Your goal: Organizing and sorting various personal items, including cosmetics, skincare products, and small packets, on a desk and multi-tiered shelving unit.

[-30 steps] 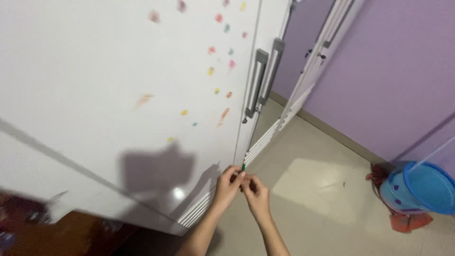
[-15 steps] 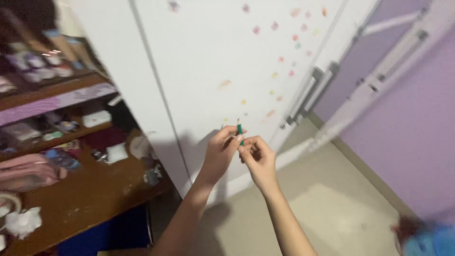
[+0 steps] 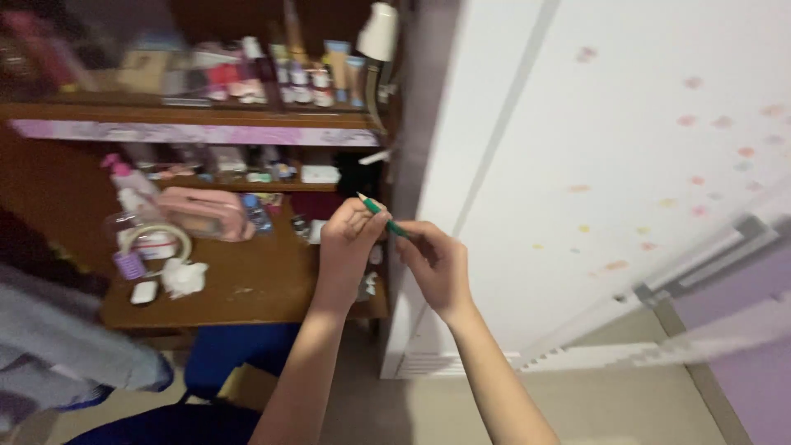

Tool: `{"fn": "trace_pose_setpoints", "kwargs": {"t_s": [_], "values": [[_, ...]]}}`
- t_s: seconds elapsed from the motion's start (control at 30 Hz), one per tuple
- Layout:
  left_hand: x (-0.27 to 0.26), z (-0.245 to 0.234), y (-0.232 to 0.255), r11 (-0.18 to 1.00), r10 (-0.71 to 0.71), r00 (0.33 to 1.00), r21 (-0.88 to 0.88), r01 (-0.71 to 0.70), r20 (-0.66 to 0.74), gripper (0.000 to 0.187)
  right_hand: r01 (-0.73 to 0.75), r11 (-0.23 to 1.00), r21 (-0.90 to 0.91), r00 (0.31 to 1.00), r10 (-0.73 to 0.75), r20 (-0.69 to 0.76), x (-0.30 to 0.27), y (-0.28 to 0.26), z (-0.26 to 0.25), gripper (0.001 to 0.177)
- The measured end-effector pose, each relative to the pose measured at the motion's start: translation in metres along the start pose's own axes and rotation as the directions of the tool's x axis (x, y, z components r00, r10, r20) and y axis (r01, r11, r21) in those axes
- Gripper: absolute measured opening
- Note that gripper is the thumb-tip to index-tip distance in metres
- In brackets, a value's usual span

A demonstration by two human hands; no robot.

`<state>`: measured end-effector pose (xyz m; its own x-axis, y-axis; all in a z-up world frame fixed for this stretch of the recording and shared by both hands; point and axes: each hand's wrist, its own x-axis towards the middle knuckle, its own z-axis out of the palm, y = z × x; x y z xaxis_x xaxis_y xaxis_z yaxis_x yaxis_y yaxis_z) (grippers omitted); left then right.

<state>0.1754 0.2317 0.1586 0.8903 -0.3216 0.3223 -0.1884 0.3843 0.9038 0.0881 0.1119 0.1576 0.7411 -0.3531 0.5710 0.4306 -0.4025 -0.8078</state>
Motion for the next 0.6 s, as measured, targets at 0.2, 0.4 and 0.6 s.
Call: {"fn": "trace_pose_setpoints", "kwargs": {"t_s": [0.2, 0.4, 0.6], "values": [[0.036, -0.073, 0.032, 0.999, 0.038, 0.996, 0.011, -0.037, -0.086, 0.017, 0.194, 0.980, -0.044, 0.981, -0.194, 0.016, 0.051, -0.015, 0.062, 0.016], [0.069, -0.140, 0.064, 0.992, 0.123, 0.989, 0.046, -0.120, -0.081, 0.019, 0.256, 0.960, -0.117, 0.966, -0.252, 0.052, 0.092, -0.037, 0.117, 0.015], [0.124, -0.204, 0.093, 0.953, 0.223, 0.975, 0.211, -0.216, -0.007, 0.022, 0.307, 0.934, -0.184, 0.952, -0.299, 0.072, 0.136, -0.076, 0.165, 0.014]]}}
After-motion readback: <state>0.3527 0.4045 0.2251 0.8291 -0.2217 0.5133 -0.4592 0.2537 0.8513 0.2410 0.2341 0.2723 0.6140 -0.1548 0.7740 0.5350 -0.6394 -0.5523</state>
